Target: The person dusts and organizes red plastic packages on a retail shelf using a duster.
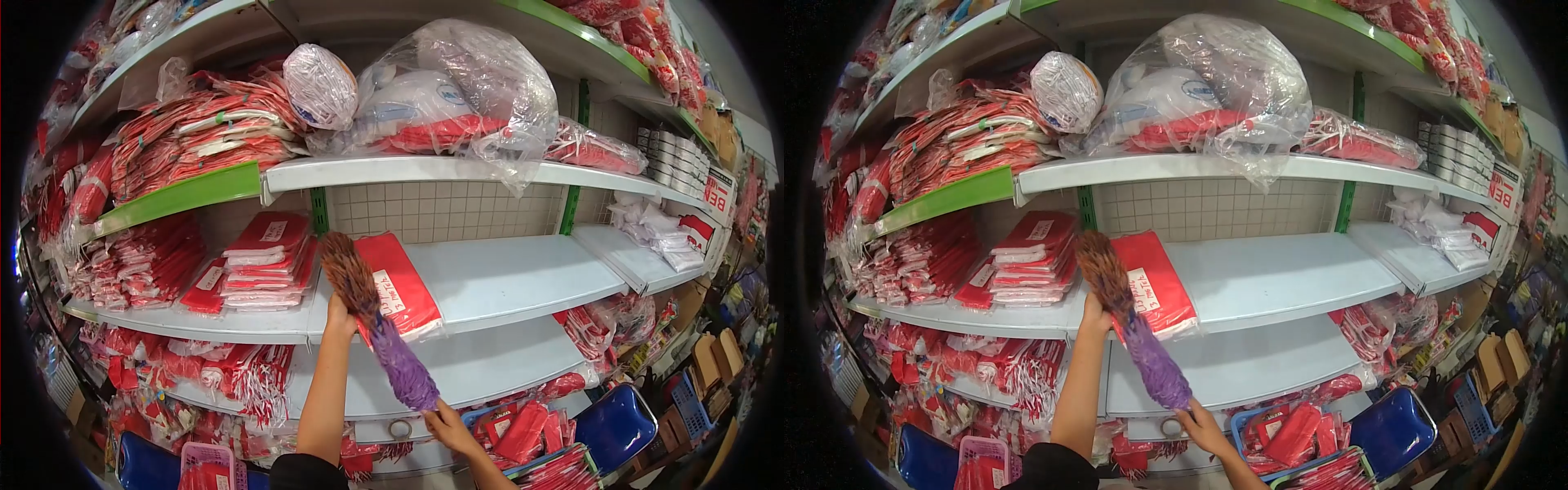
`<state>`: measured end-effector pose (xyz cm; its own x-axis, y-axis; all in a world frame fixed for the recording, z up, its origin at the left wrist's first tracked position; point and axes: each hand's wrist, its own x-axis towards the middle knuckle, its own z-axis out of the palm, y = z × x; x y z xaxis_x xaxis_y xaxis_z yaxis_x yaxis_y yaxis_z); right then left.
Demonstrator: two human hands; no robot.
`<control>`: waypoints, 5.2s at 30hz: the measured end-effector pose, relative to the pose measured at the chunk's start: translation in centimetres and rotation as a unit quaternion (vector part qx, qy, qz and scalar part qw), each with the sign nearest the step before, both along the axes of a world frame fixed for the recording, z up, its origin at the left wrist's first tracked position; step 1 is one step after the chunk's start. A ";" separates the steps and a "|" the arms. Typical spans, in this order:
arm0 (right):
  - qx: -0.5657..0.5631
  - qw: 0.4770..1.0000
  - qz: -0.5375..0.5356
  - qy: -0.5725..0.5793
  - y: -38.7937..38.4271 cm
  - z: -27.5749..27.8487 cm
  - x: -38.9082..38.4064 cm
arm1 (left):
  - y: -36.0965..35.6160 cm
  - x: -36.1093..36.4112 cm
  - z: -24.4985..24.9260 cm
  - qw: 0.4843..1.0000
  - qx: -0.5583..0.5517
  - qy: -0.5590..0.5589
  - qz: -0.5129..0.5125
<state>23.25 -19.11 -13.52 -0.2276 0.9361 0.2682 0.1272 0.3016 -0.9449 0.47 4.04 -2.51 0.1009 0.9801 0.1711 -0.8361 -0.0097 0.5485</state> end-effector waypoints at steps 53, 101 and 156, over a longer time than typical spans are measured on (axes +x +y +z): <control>-0.166 0.959 0.023 0.230 -2.1 15.4 0.6 | -13.7 12.6 6.4 0.989 0.084 0.063 -0.101; -0.313 0.924 0.177 0.129 -1.3 8.7 4.3 | 2.1 6.4 -1.7 0.982 0.143 -0.125 -0.022; -0.078 0.798 0.155 0.577 13.5 20.2 -13.4 | -10.6 -11.3 13.7 0.649 0.255 0.545 0.466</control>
